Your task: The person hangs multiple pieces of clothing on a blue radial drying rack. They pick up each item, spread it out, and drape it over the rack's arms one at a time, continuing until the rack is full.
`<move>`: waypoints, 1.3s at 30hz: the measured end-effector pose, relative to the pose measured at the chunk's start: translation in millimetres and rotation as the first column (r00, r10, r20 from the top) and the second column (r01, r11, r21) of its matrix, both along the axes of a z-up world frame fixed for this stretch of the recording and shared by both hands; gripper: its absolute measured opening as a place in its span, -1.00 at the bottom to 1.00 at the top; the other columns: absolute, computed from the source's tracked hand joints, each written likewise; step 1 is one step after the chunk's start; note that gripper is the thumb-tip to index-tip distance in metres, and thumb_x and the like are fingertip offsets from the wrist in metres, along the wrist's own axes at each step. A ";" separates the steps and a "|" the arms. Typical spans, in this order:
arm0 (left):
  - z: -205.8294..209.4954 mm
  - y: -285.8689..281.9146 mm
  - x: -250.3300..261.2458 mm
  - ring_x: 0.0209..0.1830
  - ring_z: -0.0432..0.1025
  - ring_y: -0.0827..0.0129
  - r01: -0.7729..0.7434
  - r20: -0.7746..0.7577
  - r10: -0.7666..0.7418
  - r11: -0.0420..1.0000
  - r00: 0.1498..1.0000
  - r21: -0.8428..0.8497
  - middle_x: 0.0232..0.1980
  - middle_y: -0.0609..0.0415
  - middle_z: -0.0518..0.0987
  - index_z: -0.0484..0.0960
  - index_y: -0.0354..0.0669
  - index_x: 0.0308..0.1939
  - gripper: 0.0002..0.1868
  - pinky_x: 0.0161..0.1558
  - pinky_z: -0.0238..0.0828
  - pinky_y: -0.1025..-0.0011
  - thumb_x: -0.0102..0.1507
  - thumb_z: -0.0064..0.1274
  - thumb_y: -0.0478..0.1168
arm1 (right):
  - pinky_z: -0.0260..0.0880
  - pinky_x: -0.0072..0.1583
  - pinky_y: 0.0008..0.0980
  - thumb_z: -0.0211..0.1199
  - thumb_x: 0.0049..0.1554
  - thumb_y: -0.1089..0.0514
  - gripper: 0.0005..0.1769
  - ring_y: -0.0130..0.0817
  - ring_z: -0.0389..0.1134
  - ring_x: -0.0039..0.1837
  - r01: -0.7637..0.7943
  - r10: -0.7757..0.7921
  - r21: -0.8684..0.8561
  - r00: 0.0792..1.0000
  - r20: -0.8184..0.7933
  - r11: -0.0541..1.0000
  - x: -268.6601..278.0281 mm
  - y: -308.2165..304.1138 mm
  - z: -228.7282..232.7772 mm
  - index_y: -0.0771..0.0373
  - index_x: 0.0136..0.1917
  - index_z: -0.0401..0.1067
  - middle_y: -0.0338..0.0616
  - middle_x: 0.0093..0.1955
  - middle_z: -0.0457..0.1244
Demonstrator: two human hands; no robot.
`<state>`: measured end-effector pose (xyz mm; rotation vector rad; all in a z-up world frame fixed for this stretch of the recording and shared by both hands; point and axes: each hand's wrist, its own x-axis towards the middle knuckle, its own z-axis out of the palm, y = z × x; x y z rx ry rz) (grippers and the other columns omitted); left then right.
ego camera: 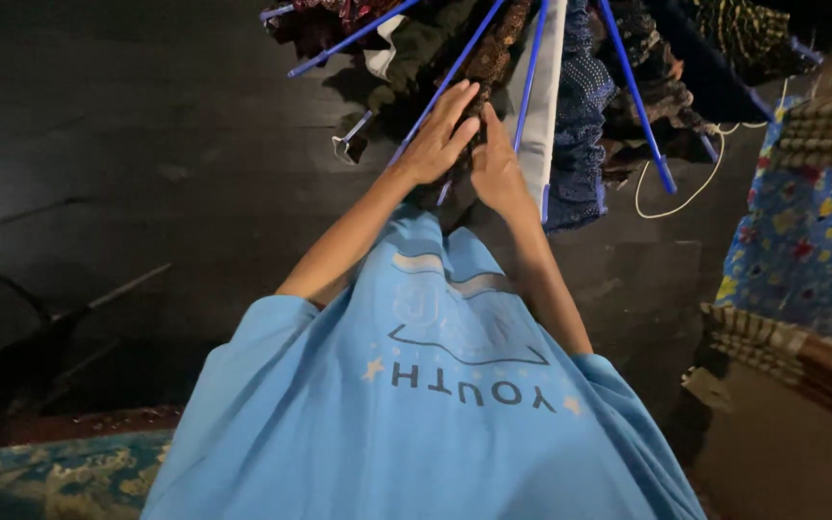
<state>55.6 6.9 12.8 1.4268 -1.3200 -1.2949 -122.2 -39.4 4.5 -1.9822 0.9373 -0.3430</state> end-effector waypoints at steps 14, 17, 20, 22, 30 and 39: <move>-32.5 -61.4 -23.7 0.68 -0.06 -0.04 -0.082 0.281 0.139 0.975 0.949 -0.206 0.64 -0.29 -0.01 0.13 -0.16 0.58 -0.44 0.63 -0.10 0.12 0.54 -0.34 -0.01 | -0.26 0.69 -0.16 -0.15 0.13 0.48 -0.19 0.07 -0.21 0.73 0.026 -0.029 0.022 0.988 0.153 0.999 1.7 -15.1 -1.5 0.46 0.63 -0.20 0.31 0.69 -0.16; -38.4 -74.2 -25.9 0.66 -0.05 -0.03 -0.069 0.268 0.096 0.992 0.958 -0.109 0.62 -0.25 0.00 0.21 -0.15 0.54 -0.44 0.57 -0.02 0.09 0.53 -0.40 0.03 | -0.28 0.70 -0.11 -0.12 0.17 0.46 -0.18 0.07 -0.25 0.74 0.037 -0.038 0.017 0.994 0.099 0.999 -9.8 -24.3 -15.4 0.43 0.65 -0.26 0.29 0.71 -0.24; -31.8 -71.1 -24.8 0.46 0.25 -0.02 -0.071 0.324 0.135 0.977 0.936 -0.203 0.40 -0.22 0.28 0.37 -0.27 0.40 -0.49 0.47 0.09 0.15 0.50 -0.35 -0.02 | -0.22 0.69 -0.06 -0.14 0.26 0.43 -0.25 0.10 -0.24 0.73 0.035 -0.031 -0.035 0.993 0.110 0.999 -14.7 -33.9 -34.3 0.44 0.65 -0.28 0.31 0.70 -0.24; -32.0 -73.1 -27.1 0.38 0.30 -0.02 -0.065 0.335 0.141 0.971 0.932 -0.230 0.32 -0.23 0.33 0.38 -0.28 0.35 -0.53 0.42 0.14 0.15 0.50 -0.35 -0.05 | -0.25 0.69 -0.06 -0.14 0.21 0.44 -0.21 0.11 -0.26 0.73 0.027 -0.025 -0.039 0.997 0.074 0.999 -11.2 -49.4 -35.2 0.44 0.65 -0.29 0.30 0.70 -0.24; 28.2 -101.5 -28.1 -0.13 0.44 -0.14 -0.081 0.413 0.021 0.988 0.911 0.128 0.26 -0.16 0.30 0.36 -0.17 0.26 -0.49 -0.20 0.39 -0.04 0.46 -0.51 0.06 | -0.29 0.69 -0.04 -0.12 0.25 0.44 -0.19 0.04 -0.34 0.75 -0.014 -0.003 0.133 0.992 0.124 0.991 -13.0 -85.7 -53.6 0.34 0.68 -0.34 0.22 0.74 -0.33; 19.5 -124.3 -34.3 -0.04 0.45 -0.21 0.000 0.617 -0.025 0.999 0.786 0.040 0.25 -0.05 0.38 0.41 -0.14 0.28 -0.56 -0.29 0.42 -0.13 0.31 -0.17 -0.45 | 0.21 0.55 -0.12 -0.13 0.20 0.47 -0.14 0.00 -0.32 0.75 0.012 -0.027 0.113 0.990 0.136 0.993 -19.2 -103.5 -47.1 0.35 0.68 -0.39 0.15 0.75 -0.36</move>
